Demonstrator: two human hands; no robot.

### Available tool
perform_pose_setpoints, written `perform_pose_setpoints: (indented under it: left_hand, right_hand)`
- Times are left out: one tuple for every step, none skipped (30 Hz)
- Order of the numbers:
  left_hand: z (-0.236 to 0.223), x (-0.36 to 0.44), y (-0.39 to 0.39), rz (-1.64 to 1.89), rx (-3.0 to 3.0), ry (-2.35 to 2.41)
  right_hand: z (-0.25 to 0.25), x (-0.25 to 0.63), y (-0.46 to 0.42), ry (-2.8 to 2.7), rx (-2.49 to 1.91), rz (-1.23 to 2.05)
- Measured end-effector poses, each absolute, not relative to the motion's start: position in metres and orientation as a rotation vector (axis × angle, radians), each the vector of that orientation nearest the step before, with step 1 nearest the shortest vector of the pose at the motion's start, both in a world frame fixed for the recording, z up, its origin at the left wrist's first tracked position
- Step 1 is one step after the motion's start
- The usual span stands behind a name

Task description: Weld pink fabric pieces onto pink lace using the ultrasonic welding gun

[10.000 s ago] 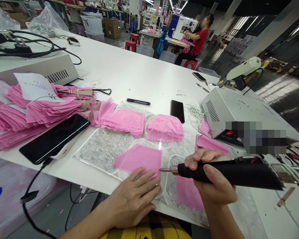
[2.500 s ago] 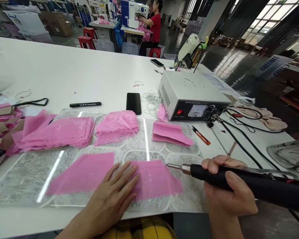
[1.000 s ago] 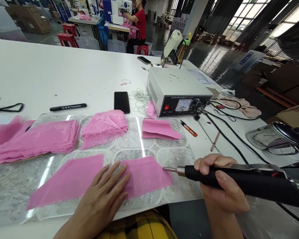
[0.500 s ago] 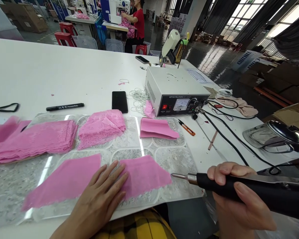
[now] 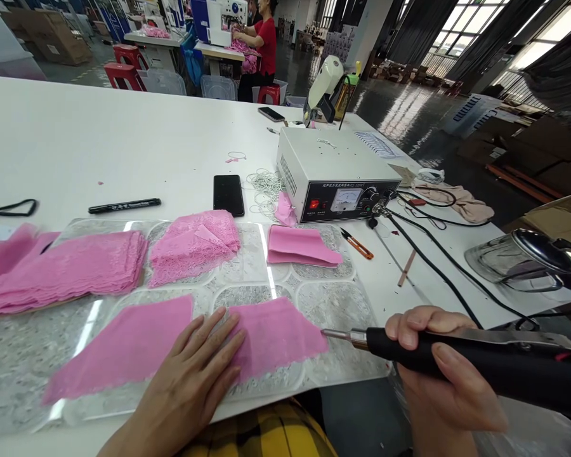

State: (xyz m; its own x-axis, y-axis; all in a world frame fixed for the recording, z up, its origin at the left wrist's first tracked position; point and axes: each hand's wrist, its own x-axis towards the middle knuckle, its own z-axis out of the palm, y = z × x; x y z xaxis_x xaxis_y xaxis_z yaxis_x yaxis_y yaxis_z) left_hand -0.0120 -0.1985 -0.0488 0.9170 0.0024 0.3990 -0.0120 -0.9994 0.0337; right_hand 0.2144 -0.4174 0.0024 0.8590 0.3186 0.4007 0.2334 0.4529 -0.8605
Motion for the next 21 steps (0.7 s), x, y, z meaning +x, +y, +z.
perform_pose_setpoints:
  left_hand:
    - [-0.049, -0.012, -0.198, 0.635, 3.037, -0.009]
    - [-0.048, -0.012, -0.198, 0.64, 3.028, -0.011]
    - [-0.046, -0.012, -0.199, 0.651, 3.015, -0.019]
    - [-0.042, -0.012, -0.2, 0.671, 2.993, -0.029]
    - [-0.038, -0.012, -0.201, 0.7, 2.962, -0.035]
    - [-0.033, -0.011, -0.204, 0.732, 2.923, -0.039]
    - [-0.028, -0.01, -0.208, 0.761, 2.879, -0.045]
    - [-0.023, -0.007, -0.212, 0.775, 2.836, -0.061]
    - [-0.02, -0.003, -0.218, 0.775, 2.803, -0.091]
    - [-0.018, 0.002, -0.224, 0.776, 2.78, -0.136]
    - [-0.02, 0.008, -0.23, 0.768, 2.779, -0.196]
    - [-0.023, 0.016, -0.236, 0.775, 2.795, -0.264]
    - [-0.03, 0.025, -0.242, 0.849, 2.818, -0.306]
    - [-0.038, 0.036, -0.247, 0.846, 2.872, -0.315]
    - [-0.046, 0.048, -0.251, 0.896, 2.901, -0.353]
    - [-0.054, 0.06, -0.255, 0.91, 2.94, -0.376]
    - [-0.06, 0.072, -0.258, 0.863, 2.981, -0.408]
    - [-0.064, 0.083, -0.262, 0.782, 3.028, -0.429]
    - [-0.065, 0.093, -0.266, 0.669, 3.077, -0.434]
    - [-0.065, 0.1, -0.27, 0.529, 3.12, -0.434]
    - [-0.062, 0.105, -0.275, 0.382, 3.15, -0.423]
  right_hand:
    - [0.003, 0.215, -0.418, -0.559, -1.118, 0.056]
    - [0.003, 0.216, -0.418, -0.547, -1.117, 0.052]
    - [0.003, 0.217, -0.418, -0.528, -1.114, 0.044]
    - [0.003, 0.218, -0.419, -0.498, -1.109, 0.028]
    - [0.003, 0.219, -0.42, -0.461, -1.103, 0.004]
    - [0.003, 0.22, -0.42, -0.422, -1.095, -0.025]
    - [0.002, 0.221, -0.421, -0.382, -1.087, -0.05]
    - [0.0, 0.222, -0.421, -0.343, -1.082, -0.07]
    - [-0.002, 0.223, -0.421, -0.306, -1.079, -0.084]
    - [-0.004, 0.224, -0.421, -0.269, -1.075, -0.092]
    - [-0.007, 0.223, -0.421, -0.227, -1.071, -0.098]
    - [-0.011, 0.223, -0.421, -0.184, -1.061, -0.108]
    - [-0.015, 0.223, -0.422, -0.138, -1.046, -0.106]
    - [-0.018, 0.222, -0.422, -0.093, -1.023, -0.109]
    - [-0.022, 0.222, -0.423, -0.05, -1.017, -0.07]
    - [-0.025, 0.222, -0.424, -0.014, -1.01, -0.047]
    - [-0.028, 0.222, -0.425, 0.013, -0.999, -0.036]
    - [-0.031, 0.222, -0.427, 0.032, -0.994, -0.023]
    - [-0.033, 0.221, -0.429, 0.041, -0.993, -0.018]
    - [-0.035, 0.219, -0.431, 0.05, -0.999, -0.016]
    - [-0.037, 0.216, -0.434, 0.06, -1.013, -0.014]
